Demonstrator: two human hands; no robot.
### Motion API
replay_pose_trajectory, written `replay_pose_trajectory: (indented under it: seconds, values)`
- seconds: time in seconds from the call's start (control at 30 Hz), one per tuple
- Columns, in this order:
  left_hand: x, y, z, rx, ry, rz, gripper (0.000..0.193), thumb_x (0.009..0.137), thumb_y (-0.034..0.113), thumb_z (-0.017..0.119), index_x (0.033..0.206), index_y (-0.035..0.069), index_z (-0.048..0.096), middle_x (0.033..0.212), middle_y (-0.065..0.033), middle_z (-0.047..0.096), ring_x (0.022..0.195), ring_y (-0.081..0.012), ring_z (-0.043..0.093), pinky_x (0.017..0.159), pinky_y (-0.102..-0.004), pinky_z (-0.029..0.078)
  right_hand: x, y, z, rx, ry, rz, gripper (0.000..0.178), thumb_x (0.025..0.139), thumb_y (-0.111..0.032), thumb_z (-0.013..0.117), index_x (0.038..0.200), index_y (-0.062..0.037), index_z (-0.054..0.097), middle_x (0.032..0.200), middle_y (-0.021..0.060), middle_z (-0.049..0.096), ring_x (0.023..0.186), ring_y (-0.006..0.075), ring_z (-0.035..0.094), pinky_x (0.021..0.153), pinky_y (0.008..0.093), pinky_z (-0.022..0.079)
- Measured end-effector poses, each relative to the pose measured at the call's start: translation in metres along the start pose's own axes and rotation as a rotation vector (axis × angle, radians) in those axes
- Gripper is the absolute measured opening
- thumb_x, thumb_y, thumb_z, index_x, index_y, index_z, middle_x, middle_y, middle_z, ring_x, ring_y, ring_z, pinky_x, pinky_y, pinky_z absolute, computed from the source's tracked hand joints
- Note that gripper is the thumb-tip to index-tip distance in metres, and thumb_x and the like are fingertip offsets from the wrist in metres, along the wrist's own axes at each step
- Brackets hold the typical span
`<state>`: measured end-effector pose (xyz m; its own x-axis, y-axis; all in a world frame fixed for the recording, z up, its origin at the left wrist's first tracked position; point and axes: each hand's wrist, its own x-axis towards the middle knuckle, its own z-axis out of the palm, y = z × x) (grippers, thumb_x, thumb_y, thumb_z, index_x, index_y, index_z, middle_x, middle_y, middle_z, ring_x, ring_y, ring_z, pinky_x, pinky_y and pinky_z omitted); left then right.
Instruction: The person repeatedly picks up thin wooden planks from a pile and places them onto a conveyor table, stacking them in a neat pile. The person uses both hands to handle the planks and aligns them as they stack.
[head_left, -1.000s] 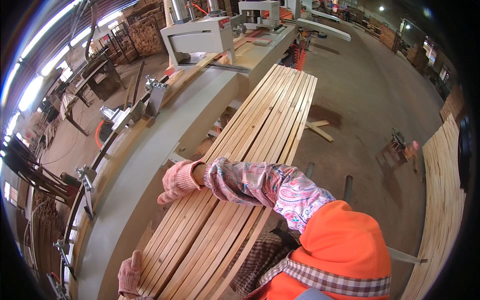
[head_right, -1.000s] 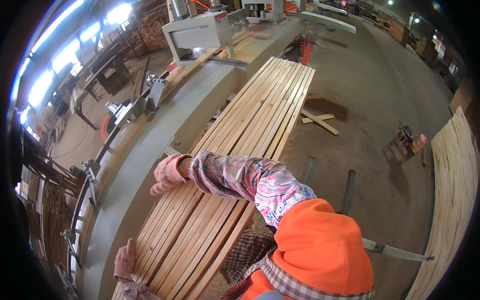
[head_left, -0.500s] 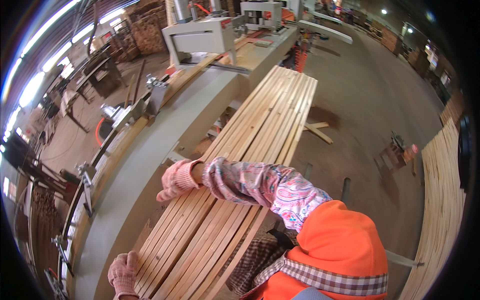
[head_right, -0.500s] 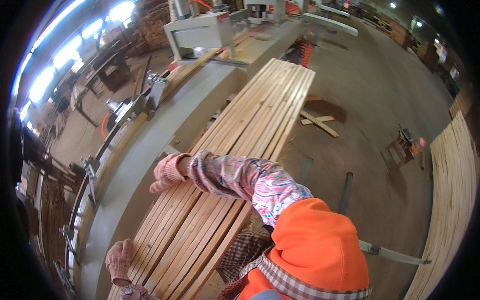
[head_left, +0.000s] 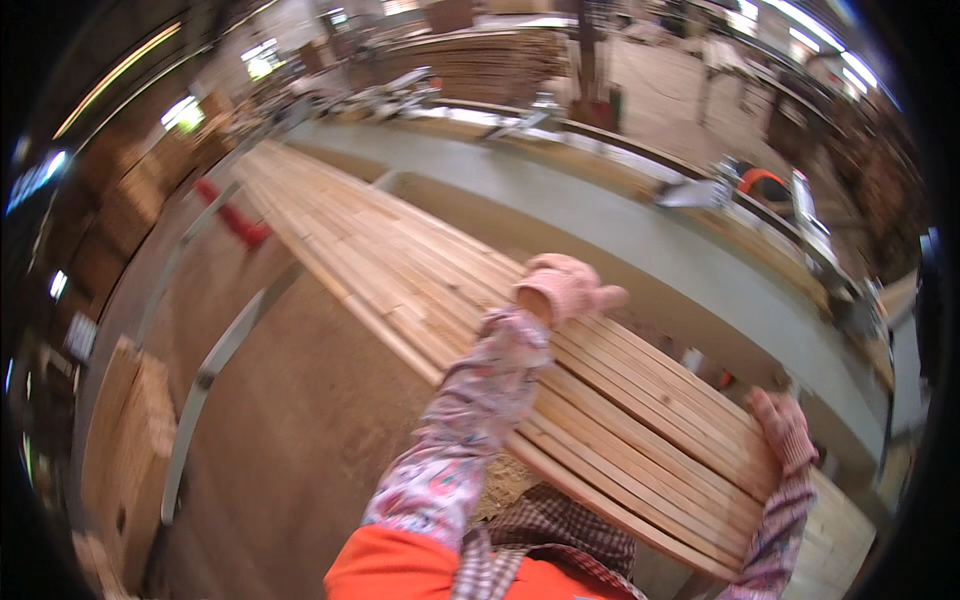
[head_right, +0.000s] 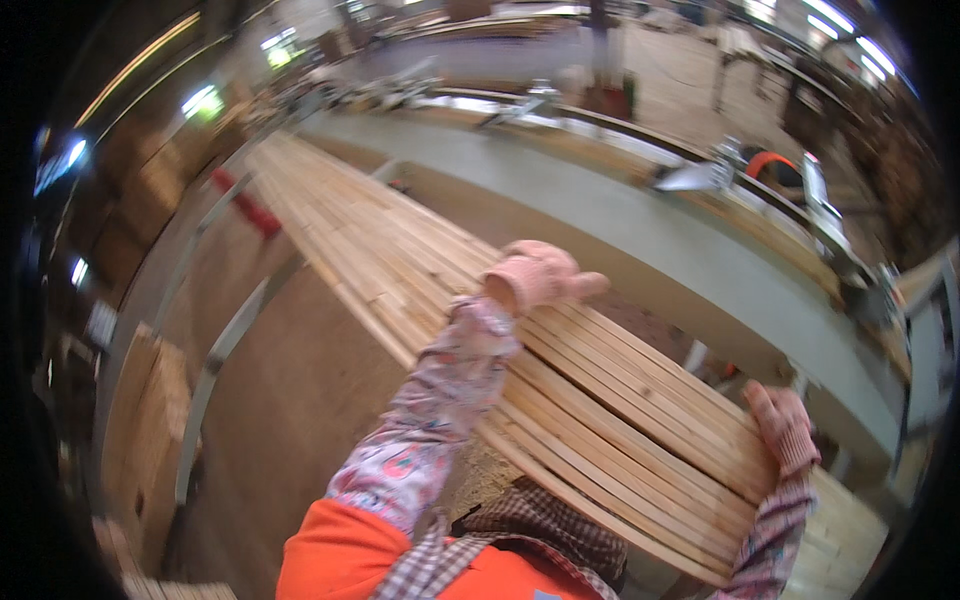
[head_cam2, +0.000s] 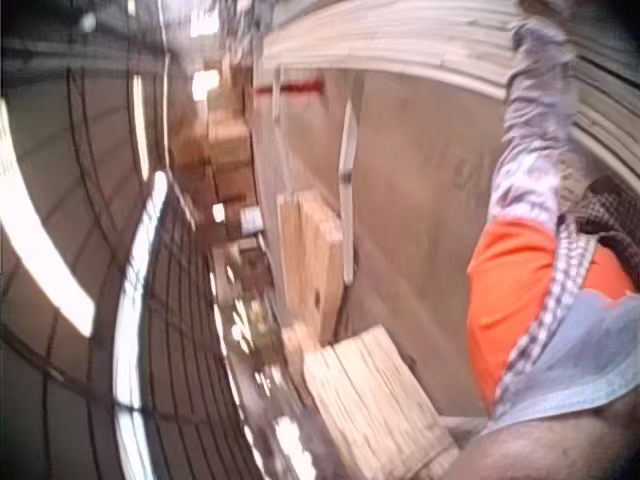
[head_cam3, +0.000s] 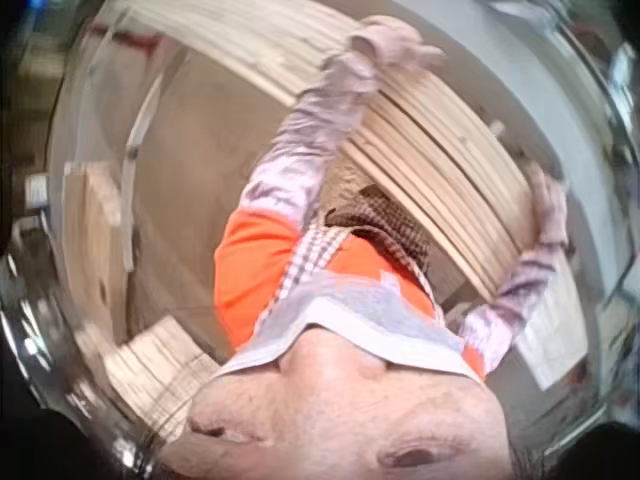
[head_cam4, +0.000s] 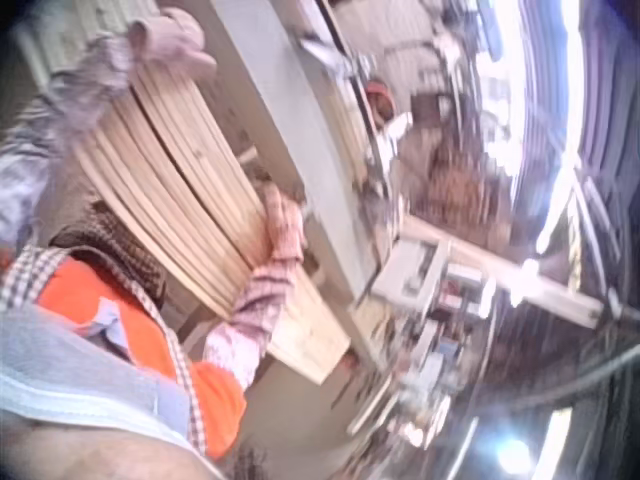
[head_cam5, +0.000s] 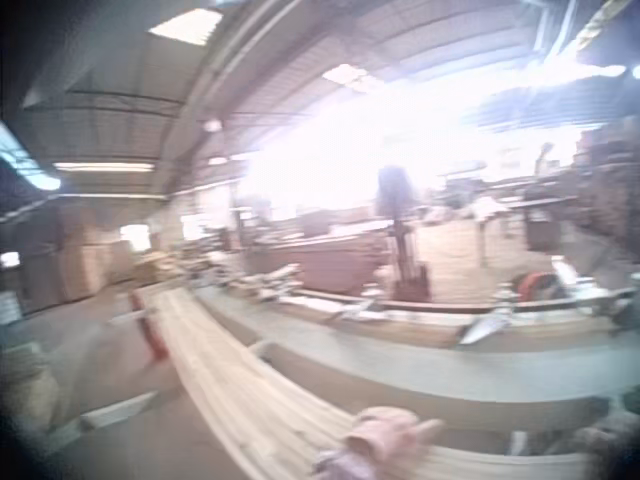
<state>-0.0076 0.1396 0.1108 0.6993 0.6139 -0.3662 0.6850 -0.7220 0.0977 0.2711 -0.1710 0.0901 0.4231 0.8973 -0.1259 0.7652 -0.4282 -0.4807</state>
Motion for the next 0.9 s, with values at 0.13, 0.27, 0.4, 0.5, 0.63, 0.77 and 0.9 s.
replay_pose_trajectory:
  seconds: [0.13,0.27,0.4,0.5,0.63,0.77,0.9]
  values:
    - [-0.012,0.006,-0.005,0.055,0.043,-0.104,0.068,0.096,0.060,0.029,0.108,0.008,0.071,0.108,-0.0149,0.069,0.104,-0.0321,0.065,0.088,-0.0514,0.050,0.002,0.001,0.003,0.136,-0.020,0.121,0.049,0.091,-0.047,0.056,0.097,-0.0012,0.074,0.081,0.0140,0.071,0.080,0.0243,0.064,0.078,0.0349,0.049]
    - [0.001,0.009,0.003,0.073,0.061,-0.109,0.069,0.094,0.060,0.032,0.109,0.004,0.070,0.107,-0.0191,0.069,0.102,-0.0348,0.065,0.080,-0.0573,0.051,0.008,0.028,0.014,0.339,-0.008,0.156,0.048,0.092,-0.043,0.060,0.094,0.0033,0.073,0.078,0.0098,0.071,0.075,0.0152,0.062,0.073,0.0308,0.049]
    - [-0.002,0.011,0.002,0.058,0.044,-0.066,0.065,0.093,0.057,0.036,0.105,0.003,0.071,0.102,-0.0196,0.069,0.100,-0.0362,0.066,0.078,-0.0587,0.051,0.012,0.044,0.019,0.499,-0.002,0.143,0.044,0.094,-0.038,0.061,0.093,0.0056,0.072,0.082,0.0081,0.071,0.076,0.0140,0.061,0.074,0.0295,0.048]
    - [0.002,0.012,0.004,0.034,0.081,-0.077,0.056,0.091,0.053,0.042,0.107,0.007,0.071,0.104,-0.0166,0.070,0.100,-0.0321,0.067,0.079,-0.0557,0.053,0.013,0.050,0.023,0.468,0.044,0.142,0.050,0.094,-0.044,0.059,0.093,0.0045,0.072,0.082,0.0096,0.071,0.077,0.0131,0.060,0.076,0.0293,0.048]
    - [0.009,0.010,0.010,-0.031,0.145,0.016,0.044,0.091,0.048,0.049,0.108,0.013,0.071,0.107,-0.0097,0.070,0.103,-0.0268,0.067,0.081,-0.0542,0.054,0.019,0.058,0.018,0.352,-0.016,0.067,0.060,0.094,-0.055,0.054,0.097,0.0017,0.072,0.077,0.0092,0.069,0.074,0.0126,0.058,0.071,0.0308,0.047]
    - [0.012,0.008,0.011,0.009,0.083,0.046,0.056,0.093,0.057,0.042,0.107,0.012,0.072,0.105,-0.0111,0.070,0.103,-0.0289,0.067,0.082,-0.0543,0.054,0.017,0.050,0.013,0.380,0.047,0.185,0.069,0.092,-0.064,0.052,0.107,0.0008,0.069,0.075,0.0070,0.067,0.071,0.0130,0.056,0.067,0.0309,0.045]
    - [0.005,0.010,0.010,-0.056,0.145,-0.028,0.075,0.093,0.067,0.030,0.103,0.007,0.072,0.101,-0.0146,0.070,0.099,-0.0311,0.068,0.079,-0.0563,0.054,0.022,0.055,0.004,0.565,0.015,0.342,0.068,0.094,-0.060,0.052,0.121,0.0007,0.063,0.093,0.0101,0.069,0.085,0.0155,0.060,0.079,0.0298,0.047]
